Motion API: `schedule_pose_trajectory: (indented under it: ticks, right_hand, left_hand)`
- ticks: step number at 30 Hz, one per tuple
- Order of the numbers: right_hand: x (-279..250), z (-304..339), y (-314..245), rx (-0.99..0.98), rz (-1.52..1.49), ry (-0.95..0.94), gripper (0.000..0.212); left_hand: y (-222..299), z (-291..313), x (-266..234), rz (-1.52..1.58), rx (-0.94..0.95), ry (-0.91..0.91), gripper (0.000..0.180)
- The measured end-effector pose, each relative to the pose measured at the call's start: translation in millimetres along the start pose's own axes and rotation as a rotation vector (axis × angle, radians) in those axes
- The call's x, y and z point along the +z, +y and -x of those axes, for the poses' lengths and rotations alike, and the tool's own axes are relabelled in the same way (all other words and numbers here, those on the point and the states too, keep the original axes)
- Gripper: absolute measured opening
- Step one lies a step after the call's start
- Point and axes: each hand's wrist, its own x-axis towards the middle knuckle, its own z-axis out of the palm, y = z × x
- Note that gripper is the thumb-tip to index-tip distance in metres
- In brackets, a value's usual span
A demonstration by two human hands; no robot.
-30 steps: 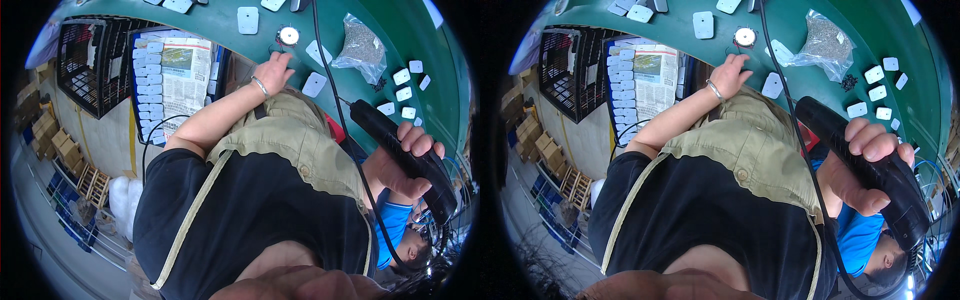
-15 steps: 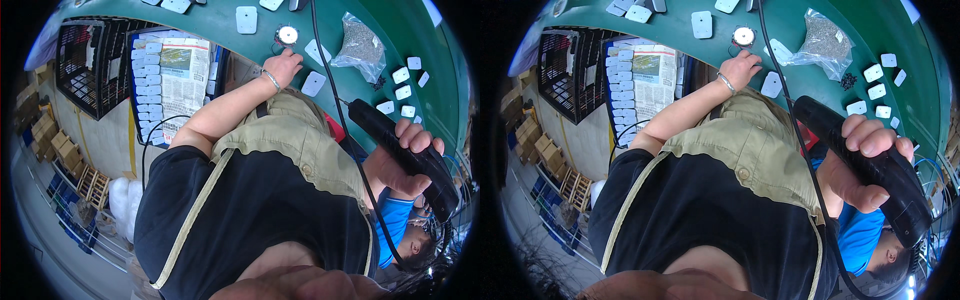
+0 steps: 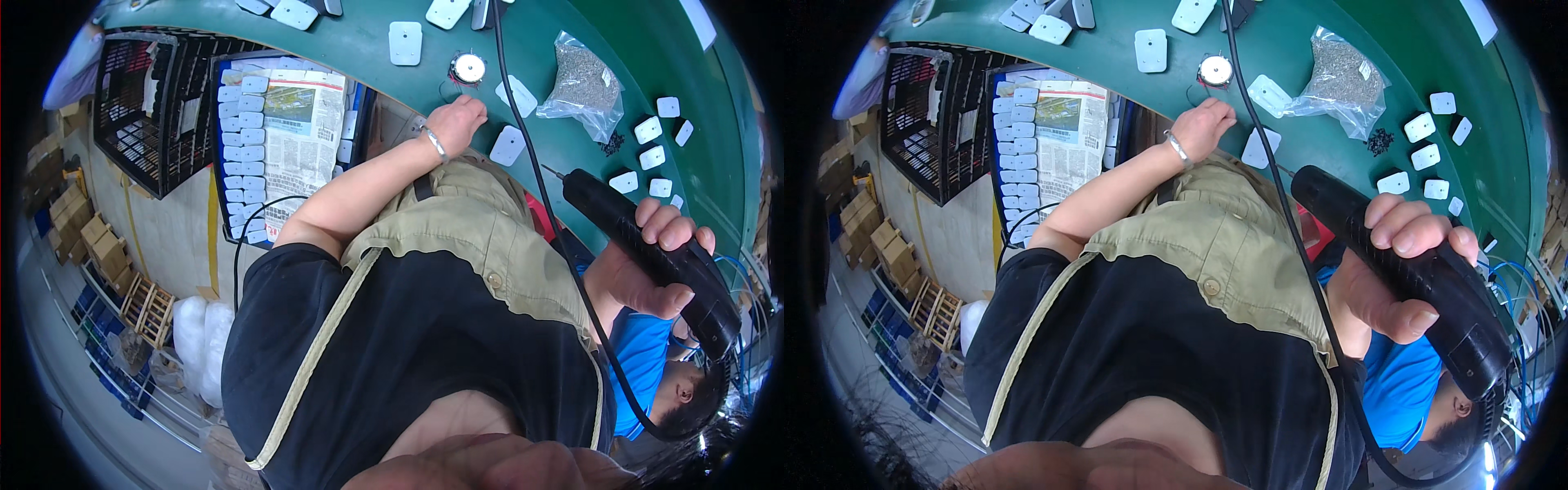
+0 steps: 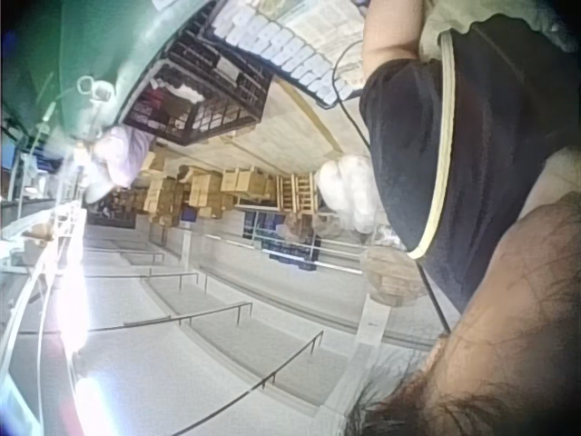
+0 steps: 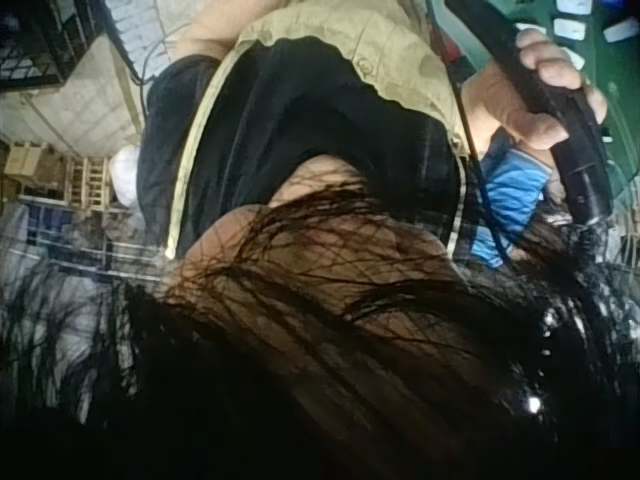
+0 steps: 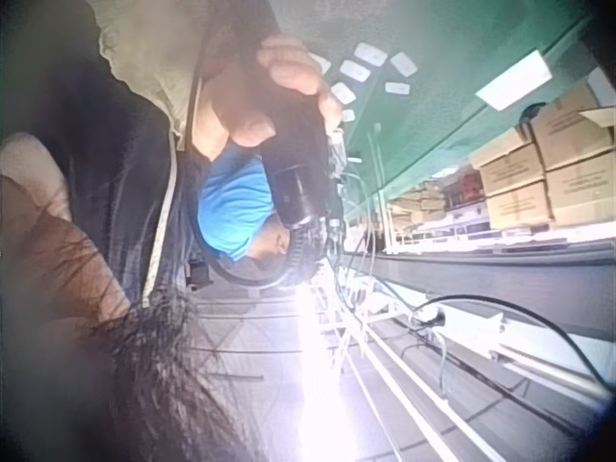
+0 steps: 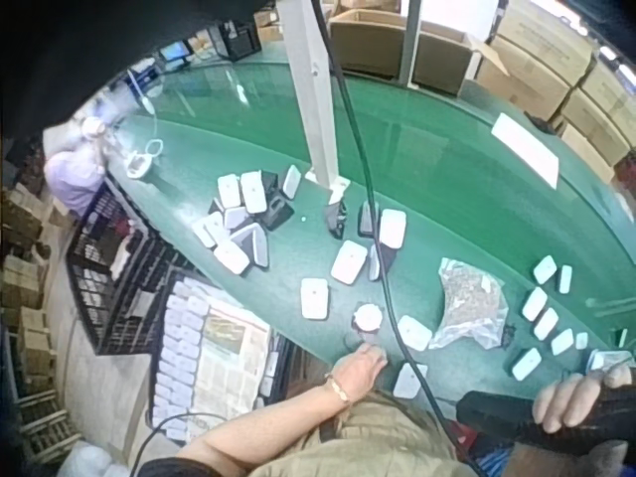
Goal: The person assembles plastic housings for electronic components by placing internal circuit boards inside and securing them with screws using an electric screwdriver.
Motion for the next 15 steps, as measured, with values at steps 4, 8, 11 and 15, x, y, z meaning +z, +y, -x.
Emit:
schedule_pose_trajectory:
  ticks: [4, 8, 11, 15]
  right_hand:
    - [-0.3, 1.7, 0.5, -0.011, -0.021, -0.004, 0.059]
    - [-0.6, 2.9, 0.7, -0.024, -0.012, 0.002, 0.058]
    - [4.4, 2.5, 0.2, -0.021, -0.024, 0.002, 0.057]
    - [8.4, 2.9, 1.3, -0.008, -0.030, 0.057, 0.054]
  left_hand:
    - [-3.3, 17.2, -18.0, 0.172, -0.047, -0.064, 0.005]
    - [-6.5, 34.4, -37.5, 0.214, -0.157, -0.133, 0.008]
    - [-21.0, 45.7, -39.9, 0.237, -0.258, -0.155, 0.013]
    - [-43.5, 54.2, -41.5, 0.060, -0.209, -0.144, 0.013]
